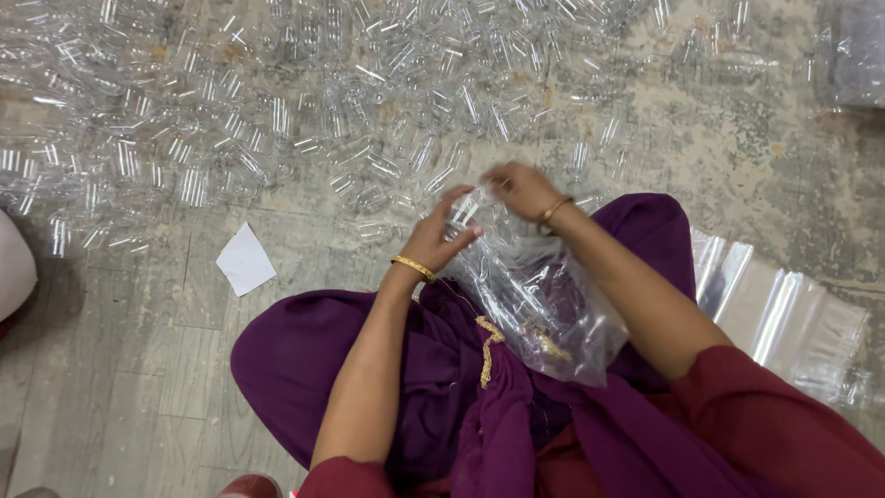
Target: The person sits on the floor and packs clear plastic tubes into a transparent plastic bag, gathering tubes from the floor a handful at a time and sliding them into the bag on their lap. They then twist and close the filled bag and set it aside before starting on another bag.
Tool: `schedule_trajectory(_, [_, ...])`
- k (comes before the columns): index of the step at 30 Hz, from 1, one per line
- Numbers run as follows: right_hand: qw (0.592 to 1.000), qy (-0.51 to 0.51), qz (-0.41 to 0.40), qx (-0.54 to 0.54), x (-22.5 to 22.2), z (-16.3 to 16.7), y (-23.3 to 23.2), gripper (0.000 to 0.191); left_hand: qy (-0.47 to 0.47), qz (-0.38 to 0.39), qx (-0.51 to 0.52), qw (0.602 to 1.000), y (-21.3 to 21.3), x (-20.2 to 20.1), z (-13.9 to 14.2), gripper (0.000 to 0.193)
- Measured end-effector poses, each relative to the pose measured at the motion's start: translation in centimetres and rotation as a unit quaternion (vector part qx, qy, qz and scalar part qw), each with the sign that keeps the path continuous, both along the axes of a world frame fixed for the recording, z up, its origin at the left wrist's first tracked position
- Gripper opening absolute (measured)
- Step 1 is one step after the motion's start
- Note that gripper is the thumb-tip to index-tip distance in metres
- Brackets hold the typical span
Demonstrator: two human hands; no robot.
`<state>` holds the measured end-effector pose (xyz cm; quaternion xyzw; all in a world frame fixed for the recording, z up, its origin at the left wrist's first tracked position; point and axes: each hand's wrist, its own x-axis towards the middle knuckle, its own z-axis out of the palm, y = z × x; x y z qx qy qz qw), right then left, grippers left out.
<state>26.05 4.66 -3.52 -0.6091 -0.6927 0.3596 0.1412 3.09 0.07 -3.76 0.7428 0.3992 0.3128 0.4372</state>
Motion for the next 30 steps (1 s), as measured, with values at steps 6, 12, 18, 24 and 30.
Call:
schedule_trajectory(6, [0.951, -0.254, -0.172, -0.042, 7.7, 2.1, -0.3, 0.066, -0.018, 0.123, -0.164, 0.979, 1.4, -0.5, -0.6, 0.069])
schedule_trajectory(12, [0.945, -0.317, -0.082, 0.013, 6.7, 0.2, -1.8, 0.045, -0.003, 0.102, -0.068, 0.992, 1.6, -1.0, -1.7, 0.071])
schedule_trajectory(18, [0.935, -0.341, -0.081, 0.048, 7.6, 0.3, -2.0, 0.036, 0.01, 0.107, -0.177, 0.978, 1.8, -0.6, -1.7, 0.078])
schedule_trajectory(24, [0.958, -0.158, -0.204, 0.124, 7.8, 2.3, -0.5, 0.016, 0.031, 0.088, -0.209, 0.973, 1.7, 0.0, -0.8, 0.078])
schedule_trajectory(30, [0.976, 0.143, -0.125, -0.105, 1.9, 3.5, 1.0, 0.018, 0.021, -0.003, -0.167, 0.986, 1.1, 0.5, -0.2, 0.082])
